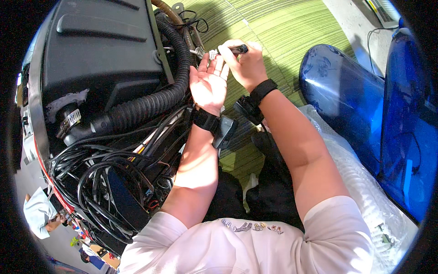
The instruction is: Connecting and organizing internal electrical wiring and components on a robot chassis.
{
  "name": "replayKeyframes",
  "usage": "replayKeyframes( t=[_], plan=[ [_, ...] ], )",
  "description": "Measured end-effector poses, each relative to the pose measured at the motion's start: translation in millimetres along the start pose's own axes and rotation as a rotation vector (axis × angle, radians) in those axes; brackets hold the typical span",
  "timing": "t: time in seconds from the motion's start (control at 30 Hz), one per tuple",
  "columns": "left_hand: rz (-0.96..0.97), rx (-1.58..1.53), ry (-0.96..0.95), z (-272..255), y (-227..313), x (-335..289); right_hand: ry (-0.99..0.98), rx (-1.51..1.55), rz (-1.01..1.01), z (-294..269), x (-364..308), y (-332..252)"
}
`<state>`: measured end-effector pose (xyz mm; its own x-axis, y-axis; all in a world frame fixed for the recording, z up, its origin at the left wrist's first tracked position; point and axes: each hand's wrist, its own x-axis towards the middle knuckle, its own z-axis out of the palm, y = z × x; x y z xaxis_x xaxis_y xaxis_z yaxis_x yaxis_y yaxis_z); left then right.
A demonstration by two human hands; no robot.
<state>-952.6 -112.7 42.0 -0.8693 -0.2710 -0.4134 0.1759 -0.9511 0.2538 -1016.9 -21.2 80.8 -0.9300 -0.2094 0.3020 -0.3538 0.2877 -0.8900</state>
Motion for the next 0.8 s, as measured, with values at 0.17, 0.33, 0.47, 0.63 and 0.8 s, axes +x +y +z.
replayKeyframes(
  t=[0.17,0.33,0.47,0.63,0.8],
  plan=[
    [0.007,0.009,0.012,0.3,-1.5,0.1,-0.027,0.049,0.017,-0.6,0.2,-0.5],
    [0.007,-0.007,0.003,-3.4,-1.2,1.3,-0.034,0.067,0.032,0.8,-0.8,2.1],
    [0.001,-0.017,0.029,-2.3,-0.4,1.3,-0.06,0.172,0.108,1.3,-0.8,-5.4],
    [0.007,-0.029,0.019,-1.0,-1.8,1.9,-0.075,0.052,0.037,2.4,-2.3,-0.3],
    [0.002,-0.044,0.021,-0.5,-1.2,2.0,-0.03,0.097,0.028,1.5,-1.9,-0.4]
  ],
)
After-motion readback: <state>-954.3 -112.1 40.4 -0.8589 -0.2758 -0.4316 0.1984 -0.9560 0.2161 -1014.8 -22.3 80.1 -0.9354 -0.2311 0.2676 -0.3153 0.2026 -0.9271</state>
